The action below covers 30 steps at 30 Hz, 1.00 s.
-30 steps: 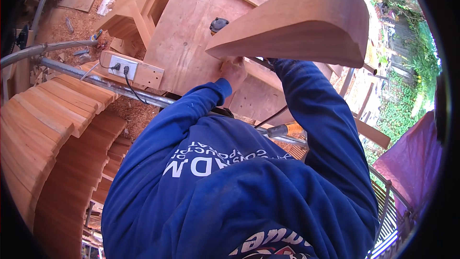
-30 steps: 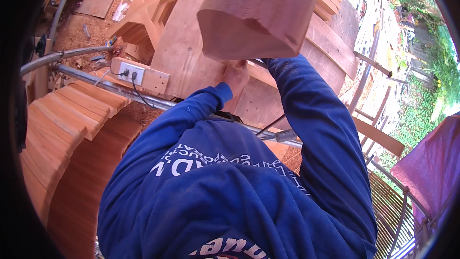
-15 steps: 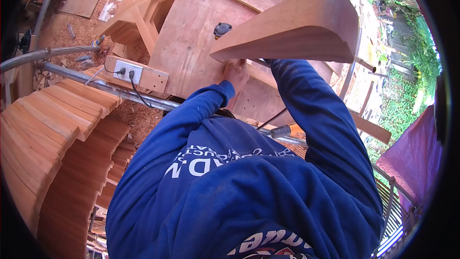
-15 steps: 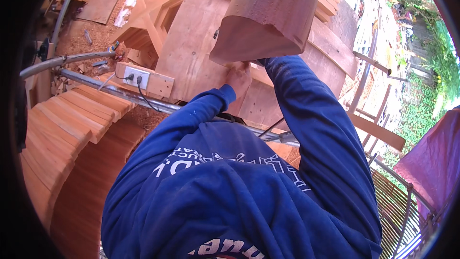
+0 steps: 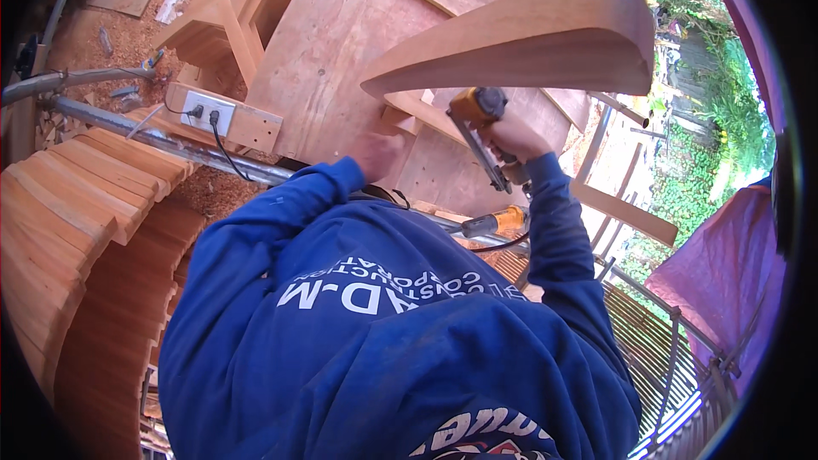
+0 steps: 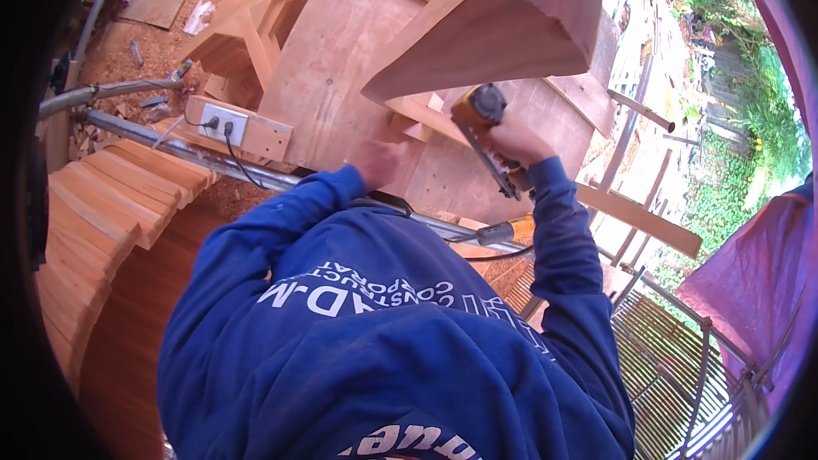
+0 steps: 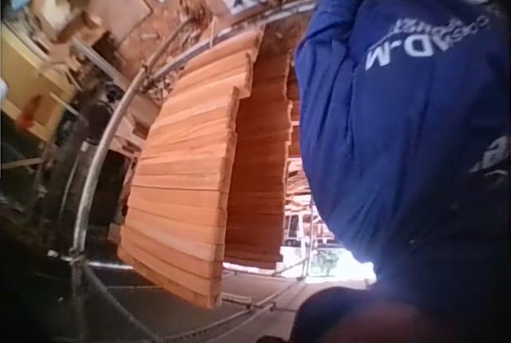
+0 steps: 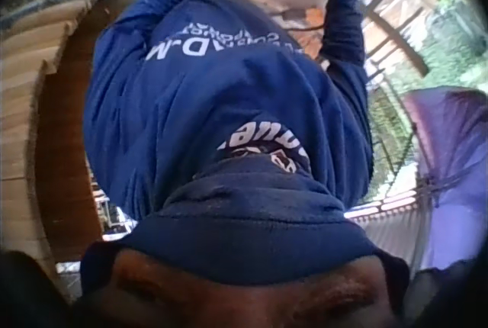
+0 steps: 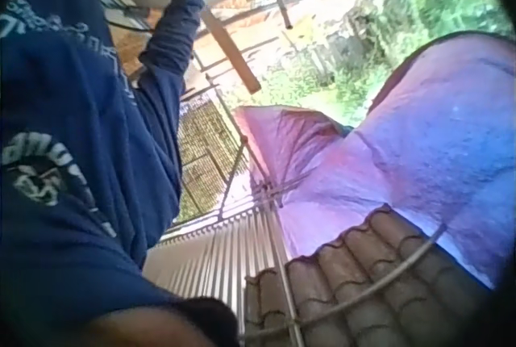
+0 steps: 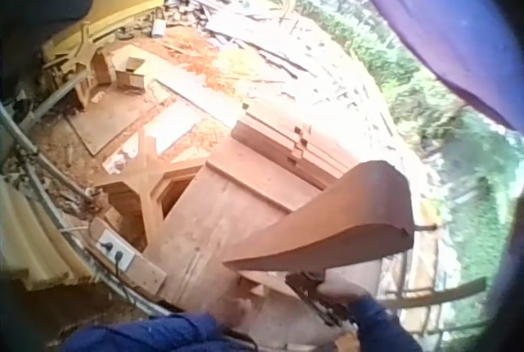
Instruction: The person uses an angle grinder with a sanding disc to smooth the edges of a curved wooden structure. They hold the tool with both hands and move it along the wood's surface, generating sawdust. The person occasionally repositions the wood piece to access different sections.
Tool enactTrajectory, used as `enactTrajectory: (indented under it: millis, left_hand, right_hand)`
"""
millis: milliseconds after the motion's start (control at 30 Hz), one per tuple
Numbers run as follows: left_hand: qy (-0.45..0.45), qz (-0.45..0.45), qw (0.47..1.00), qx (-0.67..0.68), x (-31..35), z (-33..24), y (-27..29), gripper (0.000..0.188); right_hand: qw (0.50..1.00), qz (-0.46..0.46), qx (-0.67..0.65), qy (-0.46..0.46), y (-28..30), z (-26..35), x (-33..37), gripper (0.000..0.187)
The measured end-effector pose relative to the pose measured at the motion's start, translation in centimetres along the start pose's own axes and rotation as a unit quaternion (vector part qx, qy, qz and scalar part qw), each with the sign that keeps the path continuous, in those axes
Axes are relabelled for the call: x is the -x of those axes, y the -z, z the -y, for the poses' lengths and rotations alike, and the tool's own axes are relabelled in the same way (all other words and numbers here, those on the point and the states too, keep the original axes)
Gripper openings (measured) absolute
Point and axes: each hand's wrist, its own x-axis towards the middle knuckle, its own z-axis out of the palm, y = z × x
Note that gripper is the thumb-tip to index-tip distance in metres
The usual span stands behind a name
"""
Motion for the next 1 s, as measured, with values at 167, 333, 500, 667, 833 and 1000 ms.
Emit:
enactTrajectory:
  millis: [167,333,500,667,833,1000]
  left_hand:
    - [0.205,-0.100,0.902,0.366,4.4,2.1,4.1,0.034]
    - [0.203,-0.156,0.746,0.615,3.7,4.5,7.1,0.053]
    - [0.181,-0.070,0.828,0.527,3.0,3.1,9.4,0.065]
    - [0.243,-0.107,0.900,0.346,1.7,6.4,12.3,0.076]
    - [0.150,-0.046,0.932,0.326,0.0,6.3,13.6,0.093]
    - [0.116,-0.015,0.894,0.433,-2.3,7.2,8.6,0.111]
  right_hand:
    - [0.986,0.026,0.114,0.120,-6.2,4.4,0.3,0.027]
    - [0.969,0.107,0.223,0.008,-7.9,6.2,-5.0,0.027]
    - [0.922,0.000,0.332,0.199,-9.8,3.5,-6.1,0.027]
    - [0.934,0.043,0.344,0.086,-10.8,6.0,-6.9,0.034]
    - [0.939,0.053,0.330,0.077,-11.2,6.6,-8.1,0.032]
    - [0.950,0.072,0.299,0.059,-12.2,9.1,-6.0,0.020]
